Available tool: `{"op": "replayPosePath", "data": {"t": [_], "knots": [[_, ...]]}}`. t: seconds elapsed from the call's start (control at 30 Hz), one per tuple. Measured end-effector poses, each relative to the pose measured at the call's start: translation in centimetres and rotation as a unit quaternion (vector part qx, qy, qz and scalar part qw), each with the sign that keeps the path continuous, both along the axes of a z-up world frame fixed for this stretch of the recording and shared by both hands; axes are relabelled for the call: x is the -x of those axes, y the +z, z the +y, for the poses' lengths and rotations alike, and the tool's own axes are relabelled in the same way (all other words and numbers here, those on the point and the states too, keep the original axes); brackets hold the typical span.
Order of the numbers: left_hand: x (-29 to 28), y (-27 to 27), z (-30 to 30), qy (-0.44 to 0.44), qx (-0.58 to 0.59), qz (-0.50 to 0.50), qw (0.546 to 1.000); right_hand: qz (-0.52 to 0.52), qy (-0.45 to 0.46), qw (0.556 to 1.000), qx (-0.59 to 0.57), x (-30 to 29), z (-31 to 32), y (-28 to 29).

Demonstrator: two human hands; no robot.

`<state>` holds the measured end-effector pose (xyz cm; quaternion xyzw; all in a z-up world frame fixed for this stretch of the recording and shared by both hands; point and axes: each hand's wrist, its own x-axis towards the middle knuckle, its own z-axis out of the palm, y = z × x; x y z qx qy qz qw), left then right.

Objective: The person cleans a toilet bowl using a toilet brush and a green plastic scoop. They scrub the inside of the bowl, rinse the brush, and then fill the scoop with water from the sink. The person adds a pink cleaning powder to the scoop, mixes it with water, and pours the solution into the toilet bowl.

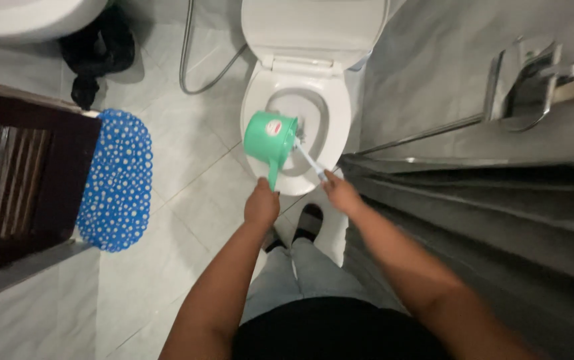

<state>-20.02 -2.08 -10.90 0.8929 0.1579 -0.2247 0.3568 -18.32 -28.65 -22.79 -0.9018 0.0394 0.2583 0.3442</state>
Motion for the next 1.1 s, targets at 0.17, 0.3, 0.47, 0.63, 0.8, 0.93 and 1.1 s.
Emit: {"op": "replayPosePath", "data": {"t": [0.17, 0.3, 0.47, 0.63, 0.8, 0.93, 1.1], "knots": [[-0.7, -0.7, 2.7, 0.020, -0.042, 0.003, 0.999, -0.041, -0.008, 0.999, -0.031, -0.6, 1.3, 2.8], [-0.3, 1.1, 4.3, -0.011, -0.003, -0.026, 1.000, -0.025, 0.025, 0.999, 0.008, 2.1, -0.2, 2.2], [0.0, -4.8, 5.2, 0.065, 0.124, -0.007, 0.990, 0.091, 0.134, 0.971, 0.177, 3.0, 2.9, 8.6], [0.2, -8.2, 4.7, 0.204, 0.287, 0.091, 0.932, 0.052, 0.226, 0.948, 0.217, -2.1, 5.7, 2.3], [0.2, -11.5, 4.1, 0.301, 0.389, 0.095, 0.866, 0.073, 0.213, 0.963, 0.146, -6.6, 7.6, 1.9], [0.4, -15.9, 4.9, 0.341, 0.398, 0.097, 0.846, 0.178, 0.290, 0.910, 0.237, -6.3, 4.1, 0.9], [0.1, -18.7, 7.0, 0.362, 0.454, 0.095, 0.809, 0.139, 0.300, 0.925, 0.185, -7.1, 3.7, -0.9]]}}
